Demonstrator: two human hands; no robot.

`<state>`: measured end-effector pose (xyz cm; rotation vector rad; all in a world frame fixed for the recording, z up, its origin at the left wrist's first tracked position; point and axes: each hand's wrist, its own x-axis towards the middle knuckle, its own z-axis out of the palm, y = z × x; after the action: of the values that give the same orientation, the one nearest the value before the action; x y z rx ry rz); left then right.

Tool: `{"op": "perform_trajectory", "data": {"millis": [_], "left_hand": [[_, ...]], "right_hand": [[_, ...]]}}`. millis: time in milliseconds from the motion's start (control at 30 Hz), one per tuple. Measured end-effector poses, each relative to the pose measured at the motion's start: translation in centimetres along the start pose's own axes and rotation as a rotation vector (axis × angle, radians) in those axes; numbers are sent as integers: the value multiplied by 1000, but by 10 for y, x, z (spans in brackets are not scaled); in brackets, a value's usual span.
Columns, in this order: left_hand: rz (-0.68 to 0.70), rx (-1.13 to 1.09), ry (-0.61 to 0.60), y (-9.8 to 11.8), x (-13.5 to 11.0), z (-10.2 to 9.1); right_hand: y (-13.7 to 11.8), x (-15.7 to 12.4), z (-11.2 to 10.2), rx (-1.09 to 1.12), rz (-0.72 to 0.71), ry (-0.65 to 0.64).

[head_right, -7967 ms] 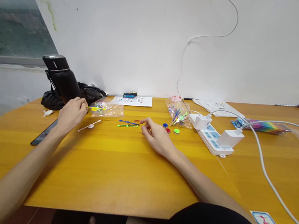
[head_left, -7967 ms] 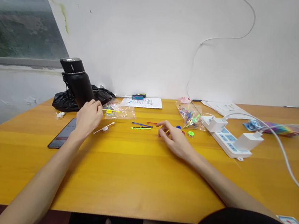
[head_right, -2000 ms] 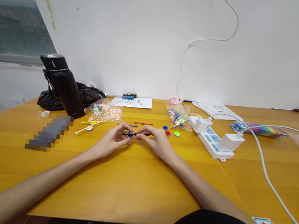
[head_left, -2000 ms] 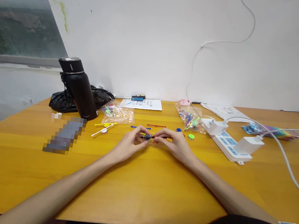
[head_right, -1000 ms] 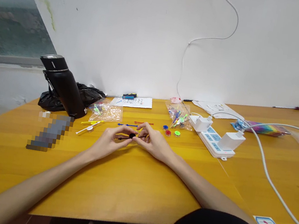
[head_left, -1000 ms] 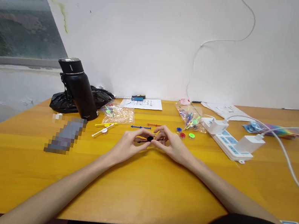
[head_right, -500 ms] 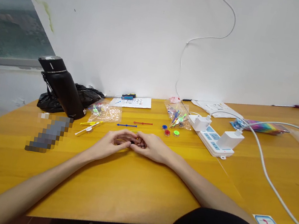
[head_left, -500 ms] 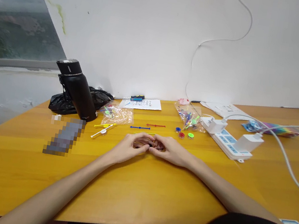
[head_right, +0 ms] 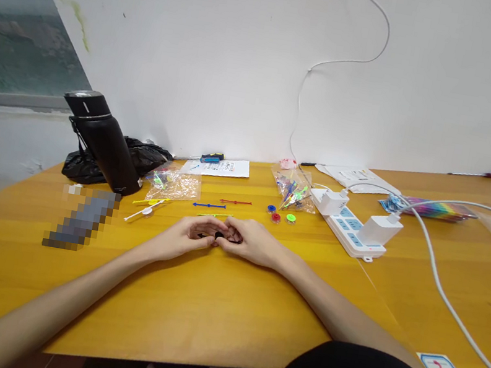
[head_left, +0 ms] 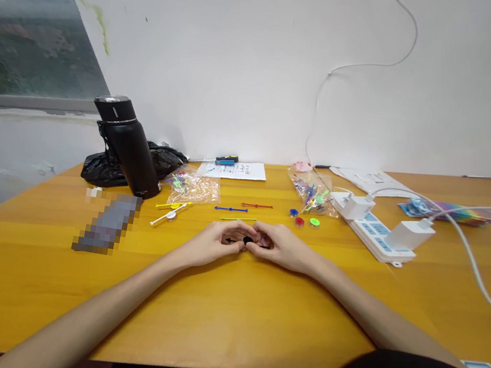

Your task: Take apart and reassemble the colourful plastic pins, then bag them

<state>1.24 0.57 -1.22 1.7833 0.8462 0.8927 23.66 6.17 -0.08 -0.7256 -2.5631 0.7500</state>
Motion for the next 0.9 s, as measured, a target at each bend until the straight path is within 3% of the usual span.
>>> {"op": "perform_trajectory", "data": {"millis": [500, 900], "left_hand": [[-23, 32, -13, 10, -1, 0], [-38, -4, 80, 4, 1, 1]], "right_hand": [[-3, 0, -3, -1, -27, -59], [-3, 0, -1, 39, 18, -20]]}}
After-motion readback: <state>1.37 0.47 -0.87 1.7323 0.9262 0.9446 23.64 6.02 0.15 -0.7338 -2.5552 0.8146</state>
